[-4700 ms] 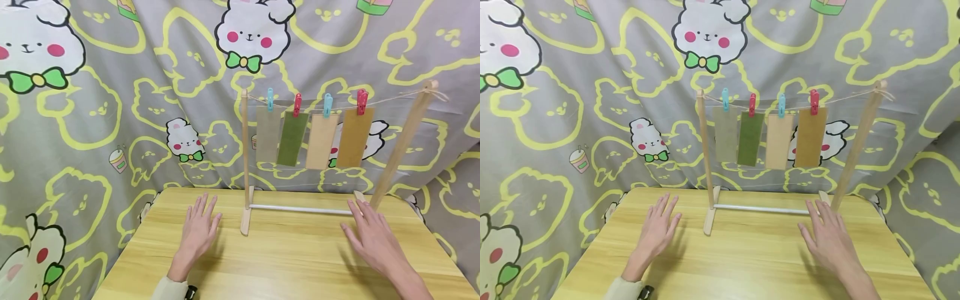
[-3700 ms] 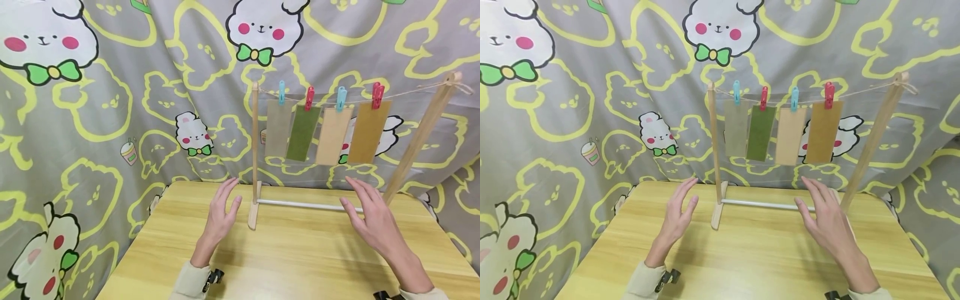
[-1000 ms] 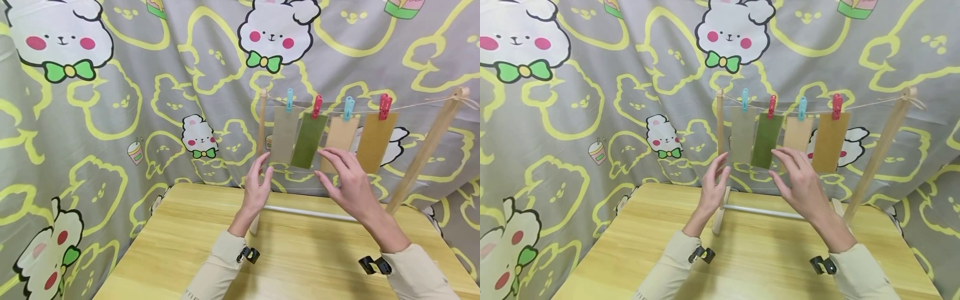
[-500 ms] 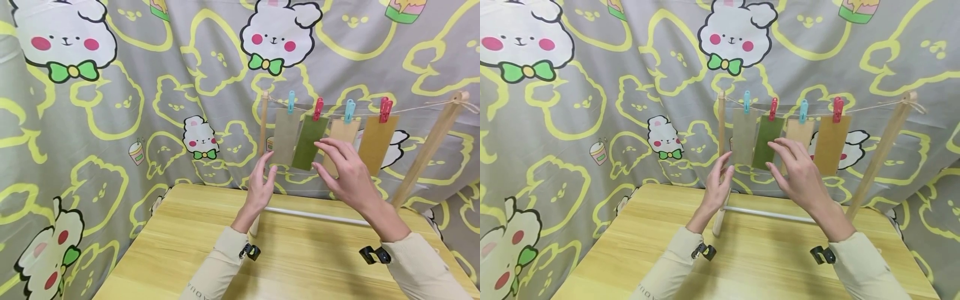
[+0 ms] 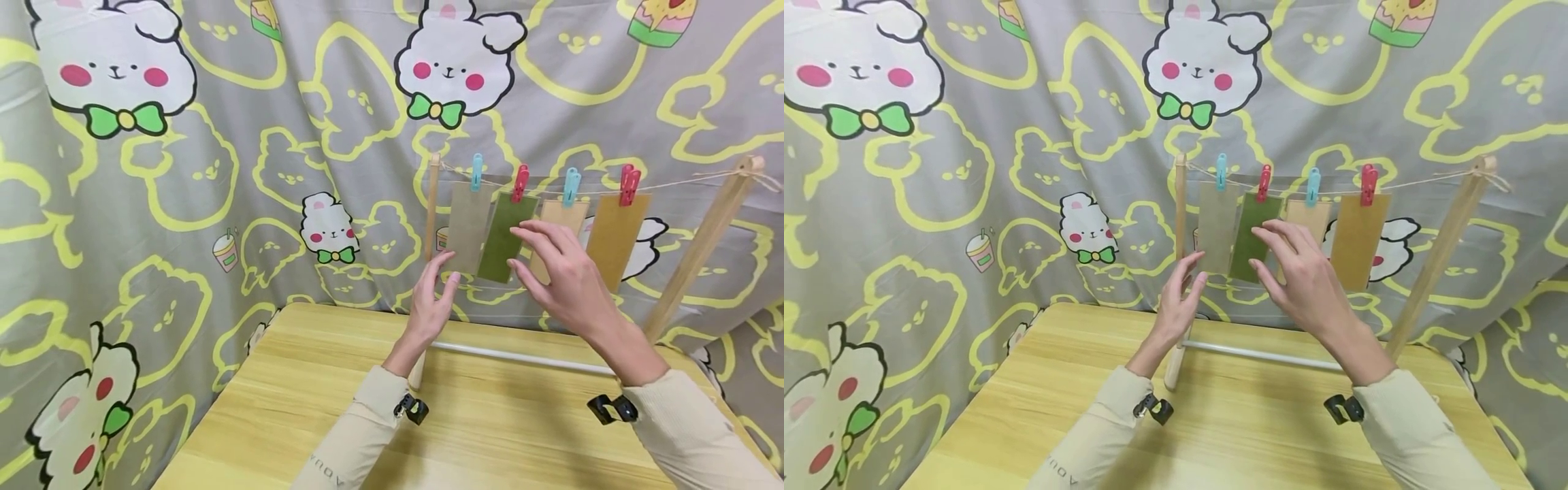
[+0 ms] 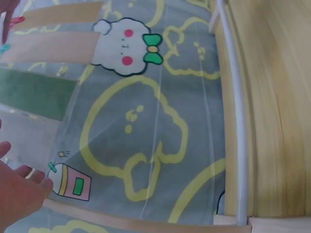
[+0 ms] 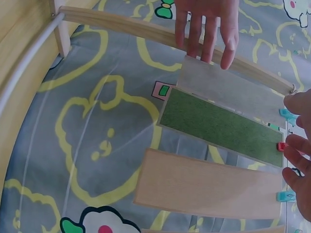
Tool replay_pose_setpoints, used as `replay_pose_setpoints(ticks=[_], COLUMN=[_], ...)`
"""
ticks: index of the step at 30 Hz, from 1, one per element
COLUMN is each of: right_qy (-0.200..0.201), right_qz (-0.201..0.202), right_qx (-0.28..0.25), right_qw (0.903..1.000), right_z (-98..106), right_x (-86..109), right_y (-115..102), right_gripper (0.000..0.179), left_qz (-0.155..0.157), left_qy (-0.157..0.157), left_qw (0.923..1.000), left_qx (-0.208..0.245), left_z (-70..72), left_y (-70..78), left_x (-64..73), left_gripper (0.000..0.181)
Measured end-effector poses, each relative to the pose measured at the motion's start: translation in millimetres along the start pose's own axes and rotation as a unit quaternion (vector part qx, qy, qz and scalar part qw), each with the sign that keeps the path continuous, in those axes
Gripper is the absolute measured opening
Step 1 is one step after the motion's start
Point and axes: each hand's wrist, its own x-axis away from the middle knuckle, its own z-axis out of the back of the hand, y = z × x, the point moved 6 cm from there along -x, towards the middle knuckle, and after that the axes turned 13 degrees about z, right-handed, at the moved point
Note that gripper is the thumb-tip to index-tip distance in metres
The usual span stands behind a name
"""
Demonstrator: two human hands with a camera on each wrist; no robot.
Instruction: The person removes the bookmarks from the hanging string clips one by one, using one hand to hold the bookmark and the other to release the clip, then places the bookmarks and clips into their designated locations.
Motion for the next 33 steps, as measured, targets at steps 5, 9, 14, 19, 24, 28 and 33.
replay_pose_setpoints(ticks=[5,9,14,19,24,28,33], right_qy=[-0.009,-0.019,-0.022,-0.023,-0.028,-0.033,-0.034], right_qz=[-0.004,-0.003,-0.006,-0.011,-0.014,-0.011,-0.009], right_qx=[0.004,0.007,0.004,0.003,0.005,0.007,0.011], right_qw=[0.9999,0.9998,0.9997,0.9997,0.9995,0.9994,0.9993], right_z=[0.6,0.4,-0.7,-2.2,-5.0,-4.8,-0.9], right_x=[-7.6,-11.1,-13.6,-15.6,-19.4,-22.6,-26.8], right_y=[1.5,1.9,2.4,3.3,5.1,6.3,9.4], right_gripper=[0.060,0.060,0.060,0.058,0.056,0.054,0.053], left_qz=[0.000,0.000,-0.008,-0.006,-0.003,-0.013,-0.018], left_qy=[0.006,0.027,0.048,0.039,0.040,0.050,0.055], left_qw=[0.9999,0.9992,0.9963,0.9917,0.9894,0.9875,0.9867], left_qx=[0.009,0.028,0.071,0.122,0.140,0.149,0.152], left_z=[-2.6,-1.6,1.7,2.6,5.3,8.8,11.4], left_y=[-2.7,-3.0,-2.1,0.2,1.4,1.3,1.6], left_x=[-2.6,-1.9,-1.2,-2.4,-2.8,-2.4,-3.3], left_gripper=[0.040,0.037,0.028,0.028,0.031,0.031,0.032])
